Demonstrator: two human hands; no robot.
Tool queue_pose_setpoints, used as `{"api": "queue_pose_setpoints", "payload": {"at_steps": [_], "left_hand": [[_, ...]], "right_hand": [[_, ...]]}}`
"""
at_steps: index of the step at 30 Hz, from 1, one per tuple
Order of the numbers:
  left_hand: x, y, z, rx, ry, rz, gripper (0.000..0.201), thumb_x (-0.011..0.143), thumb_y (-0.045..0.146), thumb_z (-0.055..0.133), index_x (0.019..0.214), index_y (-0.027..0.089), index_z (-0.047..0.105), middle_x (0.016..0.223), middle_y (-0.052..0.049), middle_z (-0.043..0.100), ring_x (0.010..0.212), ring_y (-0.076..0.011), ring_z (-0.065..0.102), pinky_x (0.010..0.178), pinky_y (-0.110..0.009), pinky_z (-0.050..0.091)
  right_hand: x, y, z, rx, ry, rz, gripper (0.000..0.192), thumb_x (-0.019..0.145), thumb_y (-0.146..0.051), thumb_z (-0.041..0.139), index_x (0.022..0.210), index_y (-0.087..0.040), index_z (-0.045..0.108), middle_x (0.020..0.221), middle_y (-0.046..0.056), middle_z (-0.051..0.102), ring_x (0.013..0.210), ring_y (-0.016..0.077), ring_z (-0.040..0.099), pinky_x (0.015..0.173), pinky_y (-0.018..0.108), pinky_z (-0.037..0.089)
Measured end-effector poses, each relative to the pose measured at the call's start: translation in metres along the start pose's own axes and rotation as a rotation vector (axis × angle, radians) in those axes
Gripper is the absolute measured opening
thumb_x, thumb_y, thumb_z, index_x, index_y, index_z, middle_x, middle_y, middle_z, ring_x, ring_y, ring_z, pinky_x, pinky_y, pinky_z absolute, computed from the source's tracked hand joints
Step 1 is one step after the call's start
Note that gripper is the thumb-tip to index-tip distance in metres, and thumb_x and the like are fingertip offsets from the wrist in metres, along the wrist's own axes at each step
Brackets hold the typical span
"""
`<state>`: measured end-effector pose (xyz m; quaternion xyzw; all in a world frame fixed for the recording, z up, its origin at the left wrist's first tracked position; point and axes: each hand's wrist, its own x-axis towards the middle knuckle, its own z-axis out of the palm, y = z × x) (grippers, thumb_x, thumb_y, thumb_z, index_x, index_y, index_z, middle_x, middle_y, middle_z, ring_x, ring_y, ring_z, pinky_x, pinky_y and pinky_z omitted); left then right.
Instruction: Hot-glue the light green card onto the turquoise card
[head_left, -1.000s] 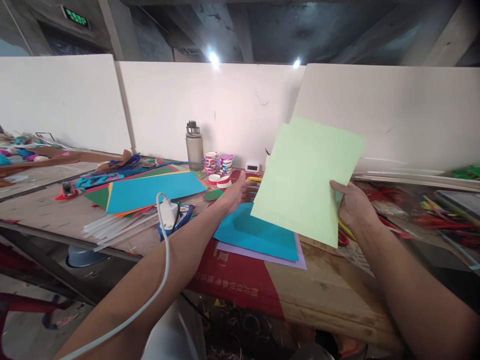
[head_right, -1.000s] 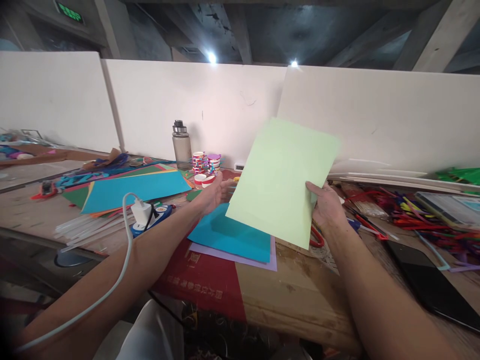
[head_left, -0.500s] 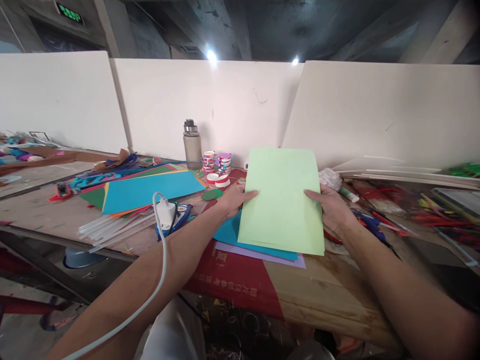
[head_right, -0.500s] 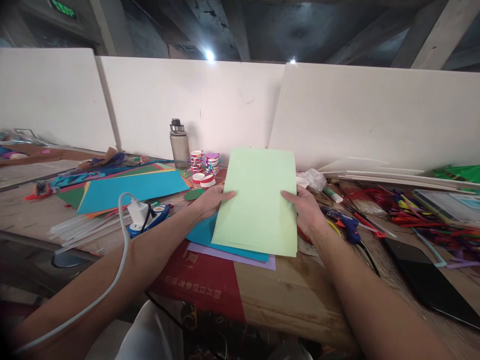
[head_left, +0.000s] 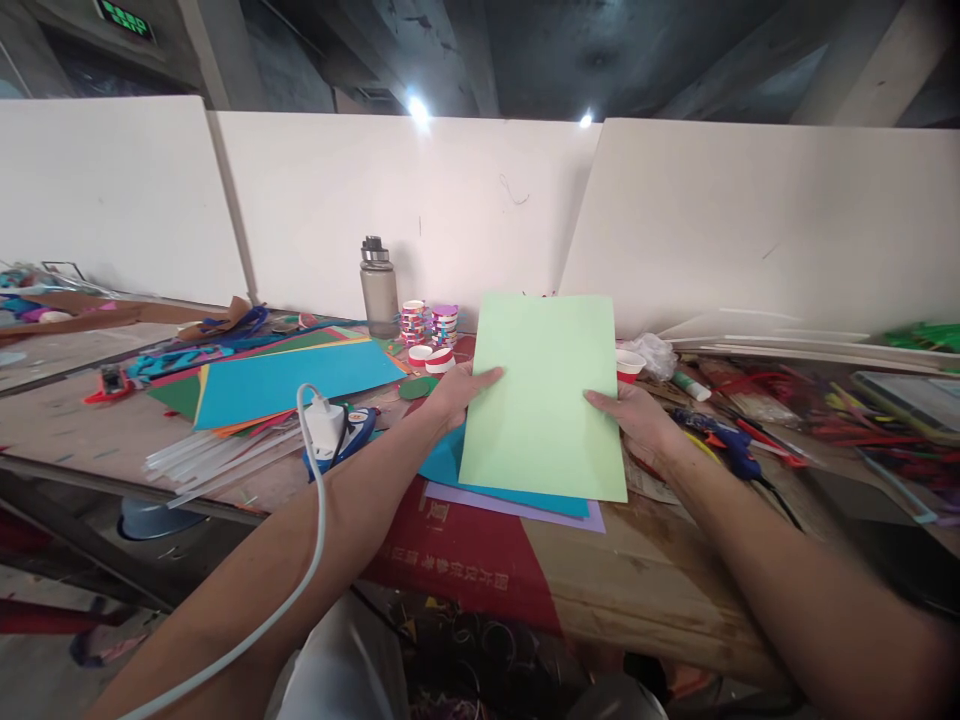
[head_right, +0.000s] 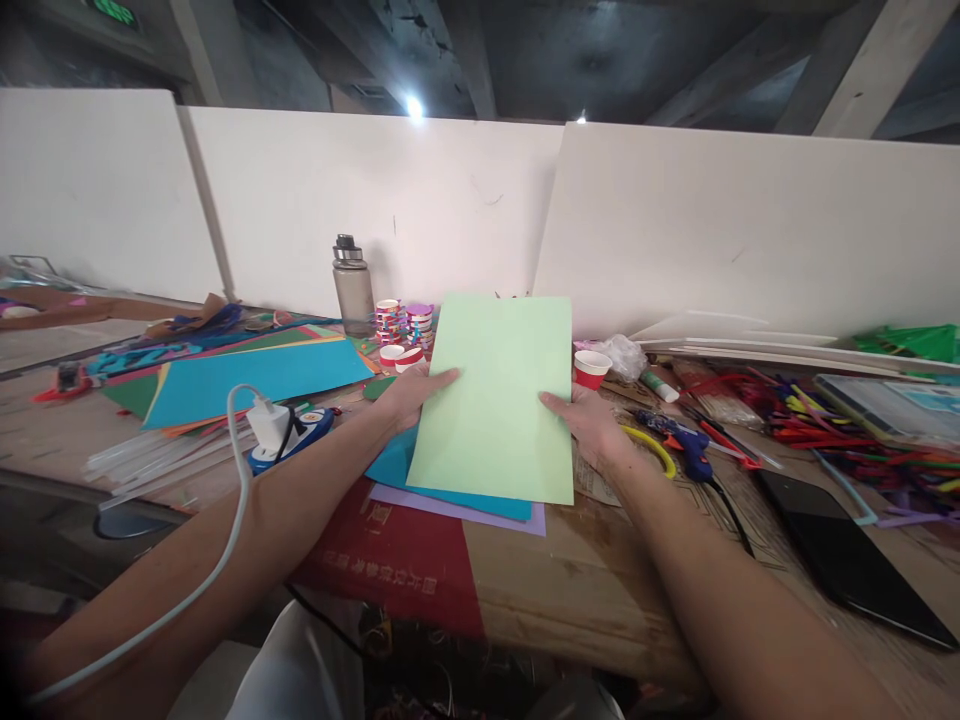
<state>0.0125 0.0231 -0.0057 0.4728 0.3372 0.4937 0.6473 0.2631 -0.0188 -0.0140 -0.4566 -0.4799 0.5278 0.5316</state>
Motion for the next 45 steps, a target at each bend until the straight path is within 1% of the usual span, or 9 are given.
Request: {"api": "queue_pose_setpoints", "payload": {"at_steps": [3,9,15,19,27,32,37,39,45], "left_hand": [[-0.002,0.001,0.002,0.010,0.012,0.001,0.043,0.061,0.029,0.083,0.096,0.011,0.066,0.088,-0.011,0.073,0.073,-0.0223,0.069,0.069,-0.036,0.056],[-0.002,0.001,0.002,0.027,0.001,-0.021,0.033,0.067,0.029,0.078,0.092,0.011,0.067,0.084,-0.010,0.073,0.070,-0.0217,0.069,0.069,-0.035,0.056],[0.002,-0.003,-0.003,0.075,0.037,0.010,0.036,0.064,0.032,0.080,0.091,0.012,0.066,0.085,-0.010,0.073,0.072,-0.0230,0.068,0.066,-0.035,0.056],[0.002,-0.004,-0.003,0.088,0.059,-0.006,0.037,0.063,0.033,0.080,0.090,0.013,0.066,0.084,-0.010,0.073,0.072,-0.0224,0.068,0.066,-0.034,0.055],[0.003,-0.006,-0.004,0.092,0.068,-0.007,0.036,0.061,0.033,0.081,0.089,0.014,0.067,0.083,-0.009,0.073,0.071,-0.0231,0.068,0.065,-0.034,0.054],[0.006,-0.007,-0.005,0.099,0.118,0.013,0.029,0.063,0.027,0.079,0.088,0.017,0.068,0.076,-0.007,0.073,0.082,-0.0258,0.068,0.068,-0.033,0.053],[0.008,-0.007,-0.006,0.025,0.170,0.028,0.022,0.065,0.020,0.076,0.085,0.020,0.067,0.072,-0.005,0.072,0.092,-0.0272,0.067,0.073,-0.034,0.053],[0.008,-0.006,-0.007,0.001,0.168,-0.002,0.022,0.065,0.019,0.076,0.085,0.019,0.067,0.072,-0.005,0.072,0.090,-0.0271,0.067,0.073,-0.035,0.053],[0.005,-0.001,-0.013,0.021,0.094,-0.232,0.032,0.059,0.019,0.081,0.088,0.015,0.067,0.075,-0.010,0.073,0.077,-0.0292,0.069,0.071,-0.040,0.055]], "right_hand": [[0.001,0.003,0.001,-0.025,0.008,0.014,0.042,0.056,-0.037,0.083,0.091,-0.017,0.068,0.092,0.007,0.074,0.071,0.0218,0.068,0.068,0.035,0.054],[0.002,0.006,0.000,-0.026,0.021,0.037,0.042,0.058,-0.038,0.082,0.093,-0.018,0.068,0.094,0.007,0.073,0.070,0.0203,0.067,0.064,0.033,0.053],[0.001,0.006,0.002,-0.054,0.016,0.012,0.044,0.056,-0.040,0.081,0.093,-0.018,0.068,0.095,0.007,0.073,0.073,0.0215,0.067,0.067,0.034,0.053],[0.000,0.006,0.004,-0.059,0.034,0.012,0.044,0.055,-0.040,0.081,0.091,-0.018,0.068,0.093,0.006,0.073,0.070,0.0209,0.066,0.065,0.034,0.053],[-0.001,0.007,0.004,-0.073,0.016,-0.015,0.041,0.060,-0.039,0.079,0.095,-0.020,0.068,0.093,0.005,0.073,0.074,0.0210,0.067,0.068,0.033,0.053],[0.000,0.007,0.004,-0.063,0.017,-0.030,0.043,0.059,-0.040,0.080,0.095,-0.019,0.068,0.098,0.006,0.073,0.076,0.0209,0.067,0.069,0.033,0.053],[-0.002,0.006,0.005,-0.063,0.003,-0.018,0.042,0.060,-0.040,0.080,0.094,-0.018,0.070,0.098,0.005,0.073,0.074,0.0183,0.066,0.069,0.031,0.051],[-0.002,0.005,0.005,-0.067,0.010,0.003,0.040,0.059,-0.039,0.080,0.092,-0.018,0.070,0.093,0.005,0.073,0.070,0.0178,0.066,0.067,0.030,0.051],[0.000,0.007,0.002,-0.125,-0.033,0.050,0.040,0.057,-0.039,0.081,0.091,-0.019,0.070,0.090,0.005,0.074,0.069,0.0203,0.066,0.065,0.033,0.052]]}}
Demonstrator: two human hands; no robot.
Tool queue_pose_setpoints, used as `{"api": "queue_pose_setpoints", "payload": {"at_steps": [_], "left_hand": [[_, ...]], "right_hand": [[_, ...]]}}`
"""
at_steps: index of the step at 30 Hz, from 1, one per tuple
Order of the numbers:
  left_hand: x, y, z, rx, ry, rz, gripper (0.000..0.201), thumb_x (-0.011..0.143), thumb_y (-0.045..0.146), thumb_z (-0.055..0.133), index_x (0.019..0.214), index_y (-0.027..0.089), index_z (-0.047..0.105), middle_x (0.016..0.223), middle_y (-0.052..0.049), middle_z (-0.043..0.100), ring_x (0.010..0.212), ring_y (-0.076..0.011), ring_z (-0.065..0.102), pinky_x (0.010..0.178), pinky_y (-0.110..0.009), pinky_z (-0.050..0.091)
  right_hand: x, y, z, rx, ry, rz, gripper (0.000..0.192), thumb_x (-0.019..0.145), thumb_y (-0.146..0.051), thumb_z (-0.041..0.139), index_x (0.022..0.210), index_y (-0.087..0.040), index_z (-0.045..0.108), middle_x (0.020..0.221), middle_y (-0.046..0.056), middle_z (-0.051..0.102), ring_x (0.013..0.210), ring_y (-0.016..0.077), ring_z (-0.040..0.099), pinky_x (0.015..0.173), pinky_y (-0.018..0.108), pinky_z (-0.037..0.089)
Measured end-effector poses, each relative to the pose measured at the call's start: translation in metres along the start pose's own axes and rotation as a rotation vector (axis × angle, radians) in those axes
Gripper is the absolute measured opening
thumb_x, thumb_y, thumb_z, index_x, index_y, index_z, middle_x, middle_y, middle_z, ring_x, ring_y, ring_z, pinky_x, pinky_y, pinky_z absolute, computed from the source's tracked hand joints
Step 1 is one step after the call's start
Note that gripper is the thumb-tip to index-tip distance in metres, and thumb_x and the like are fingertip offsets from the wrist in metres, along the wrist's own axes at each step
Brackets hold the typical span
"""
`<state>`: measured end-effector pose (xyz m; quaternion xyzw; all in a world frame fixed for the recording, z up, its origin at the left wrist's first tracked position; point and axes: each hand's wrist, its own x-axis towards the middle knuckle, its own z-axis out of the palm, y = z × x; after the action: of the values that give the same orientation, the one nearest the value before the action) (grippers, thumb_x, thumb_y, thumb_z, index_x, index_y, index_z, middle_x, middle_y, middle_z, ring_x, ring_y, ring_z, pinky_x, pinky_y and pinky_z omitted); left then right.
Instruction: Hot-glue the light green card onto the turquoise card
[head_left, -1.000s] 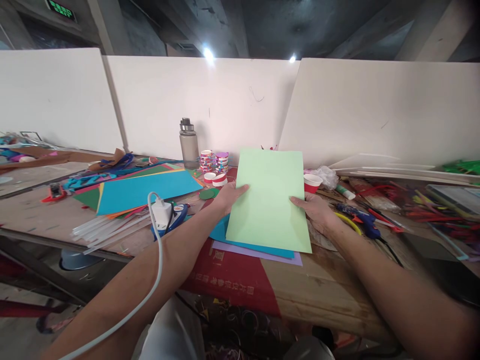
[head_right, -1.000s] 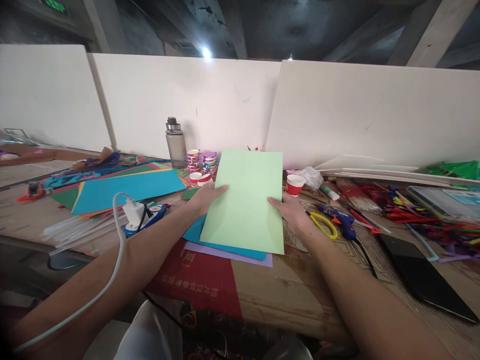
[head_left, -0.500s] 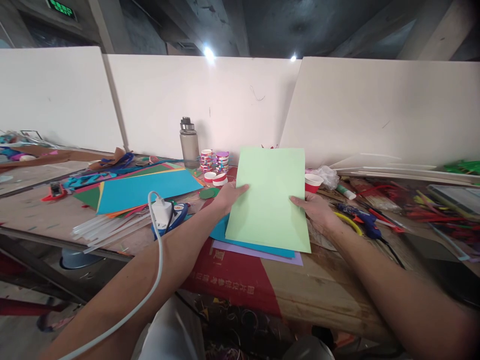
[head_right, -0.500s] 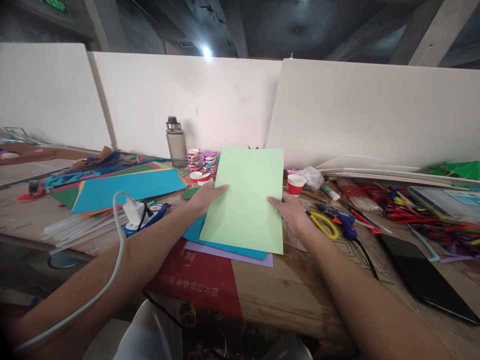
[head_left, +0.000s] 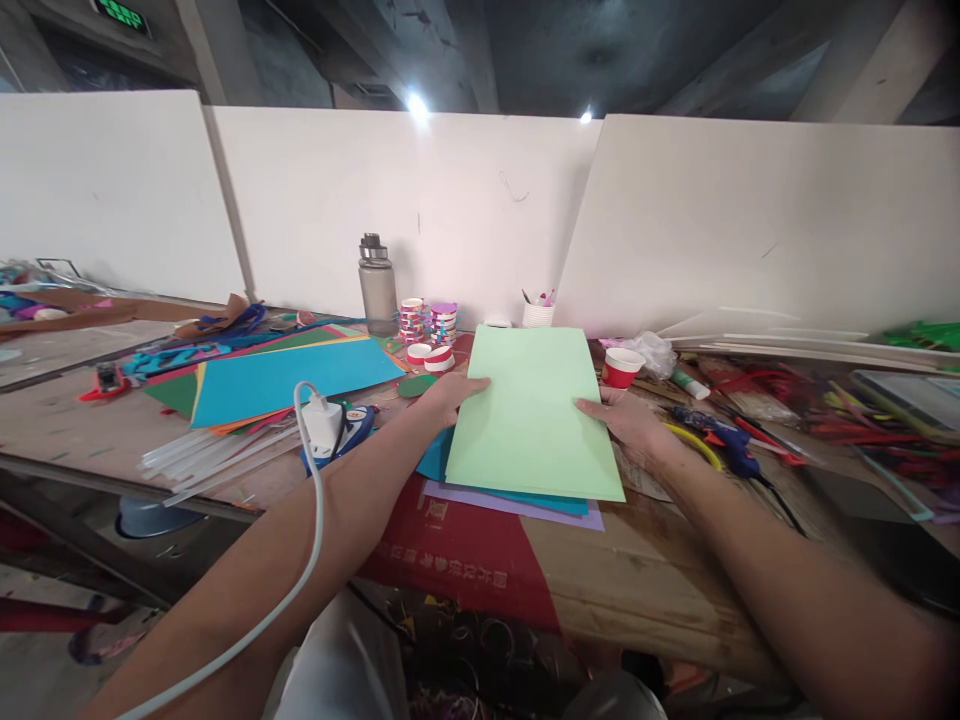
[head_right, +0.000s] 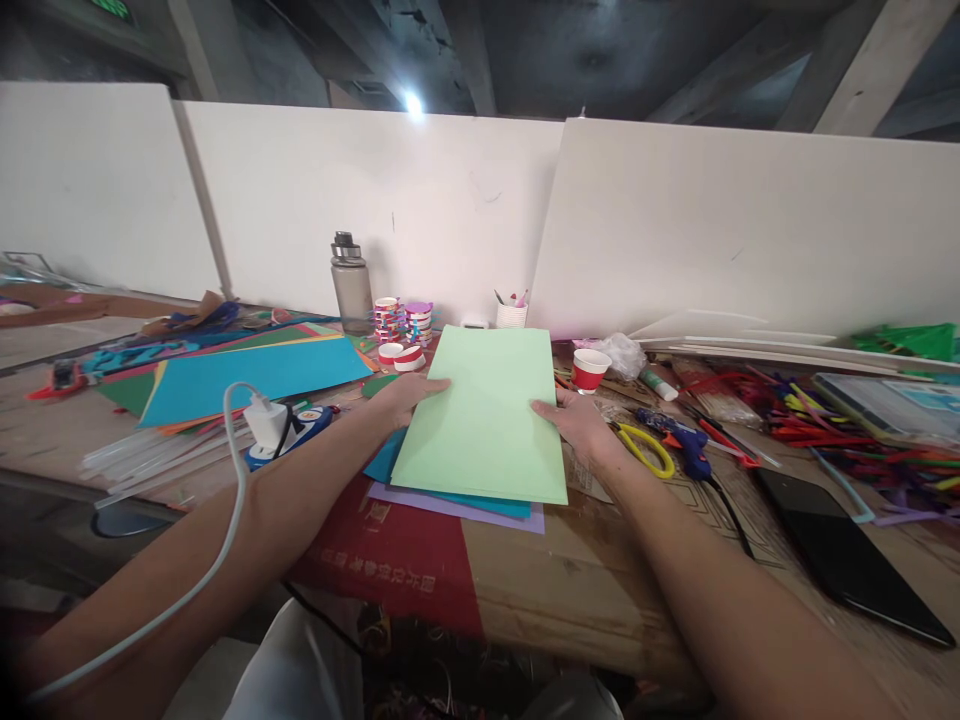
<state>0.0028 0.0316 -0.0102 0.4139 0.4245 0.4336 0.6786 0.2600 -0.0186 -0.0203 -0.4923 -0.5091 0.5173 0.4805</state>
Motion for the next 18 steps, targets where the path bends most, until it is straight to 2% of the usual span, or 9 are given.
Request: {"api": "queue_pose_setpoints", "payload": {"at_steps": [4,8,13,18], "left_hand": [[0.0006,0.0024,-0.0031,0.019,0.019,-0.081,0.034,0.062,0.022,0.080,0.092,0.014,0.066,0.077,-0.010,0.073,0.071,-0.0274,0.070,0.069,-0.040,0.056],[0.0000,0.0026,-0.0004,0.055,0.051,0.008,0.039,0.062,0.023,0.081,0.097,0.016,0.065,0.076,-0.009,0.073,0.071,-0.0275,0.070,0.070,-0.041,0.056],[-0.0059,0.0052,0.0057,0.102,0.079,0.117,0.029,0.067,0.027,0.078,0.090,0.013,0.066,0.075,-0.009,0.073,0.070,-0.0256,0.069,0.065,-0.037,0.056],[-0.0079,0.0055,0.0063,0.077,0.067,0.188,0.026,0.066,0.027,0.078,0.085,0.014,0.066,0.074,-0.006,0.072,0.065,-0.0219,0.068,0.062,-0.033,0.055]], "right_hand": [[0.0008,0.0021,-0.0016,-0.035,-0.060,0.027,0.034,0.057,-0.041,0.080,0.080,-0.019,0.070,0.084,0.005,0.074,0.067,0.0217,0.066,0.063,0.034,0.052],[0.0003,0.0014,-0.0005,-0.032,-0.073,0.020,0.032,0.057,-0.041,0.080,0.079,-0.020,0.070,0.084,0.005,0.074,0.068,0.0221,0.067,0.063,0.034,0.053],[0.0005,0.0003,0.0018,-0.018,0.000,0.016,0.031,0.060,-0.039,0.077,0.084,-0.020,0.071,0.084,0.003,0.074,0.067,0.0194,0.066,0.060,0.031,0.052],[0.0024,0.0024,0.0002,0.004,0.012,-0.023,0.035,0.061,-0.037,0.077,0.090,-0.019,0.070,0.085,0.002,0.074,0.066,0.0183,0.065,0.060,0.030,0.051]]}}
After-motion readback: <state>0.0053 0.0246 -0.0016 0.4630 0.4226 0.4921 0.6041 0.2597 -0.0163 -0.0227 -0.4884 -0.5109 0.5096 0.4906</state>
